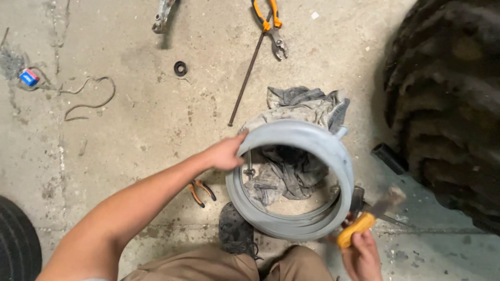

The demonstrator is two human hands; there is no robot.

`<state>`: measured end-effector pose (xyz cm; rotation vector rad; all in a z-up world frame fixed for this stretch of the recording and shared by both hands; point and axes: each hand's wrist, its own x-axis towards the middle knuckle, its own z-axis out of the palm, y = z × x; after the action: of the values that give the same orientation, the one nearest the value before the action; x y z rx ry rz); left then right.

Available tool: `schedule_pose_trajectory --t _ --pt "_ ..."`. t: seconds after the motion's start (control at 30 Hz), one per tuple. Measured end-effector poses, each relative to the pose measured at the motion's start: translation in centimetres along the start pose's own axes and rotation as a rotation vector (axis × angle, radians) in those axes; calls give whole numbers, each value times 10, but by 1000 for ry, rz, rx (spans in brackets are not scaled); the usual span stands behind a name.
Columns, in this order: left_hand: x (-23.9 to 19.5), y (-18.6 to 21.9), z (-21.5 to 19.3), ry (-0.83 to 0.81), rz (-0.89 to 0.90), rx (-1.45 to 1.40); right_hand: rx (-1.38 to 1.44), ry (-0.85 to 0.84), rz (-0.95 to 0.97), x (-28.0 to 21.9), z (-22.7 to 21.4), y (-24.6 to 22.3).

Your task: Using a metal scraper to clean grime and debris from a rubber washing machine door seal.

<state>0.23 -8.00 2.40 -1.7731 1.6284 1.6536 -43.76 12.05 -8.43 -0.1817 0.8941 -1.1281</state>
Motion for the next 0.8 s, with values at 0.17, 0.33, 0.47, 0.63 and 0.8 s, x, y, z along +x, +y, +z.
schedule_pose_trajectory --t 0.17,0.33,0.47,0.63,0.8 --pt "23 -4 23 300 15 -56 22 -20 105 -18 -17 54" --pt "14 -25 82 404 -23 -97 -336 333 345 -14 -35 62" --pt "1 -34 117 205 -429 -495 -1514 166 512 -7 32 9" --pt "1 -60 127 131 -417 -913 -1842 -199 420 24 132 -2" --pt "3 -92 145 101 -224 -1089 -1740 -281 101 32 138 47"
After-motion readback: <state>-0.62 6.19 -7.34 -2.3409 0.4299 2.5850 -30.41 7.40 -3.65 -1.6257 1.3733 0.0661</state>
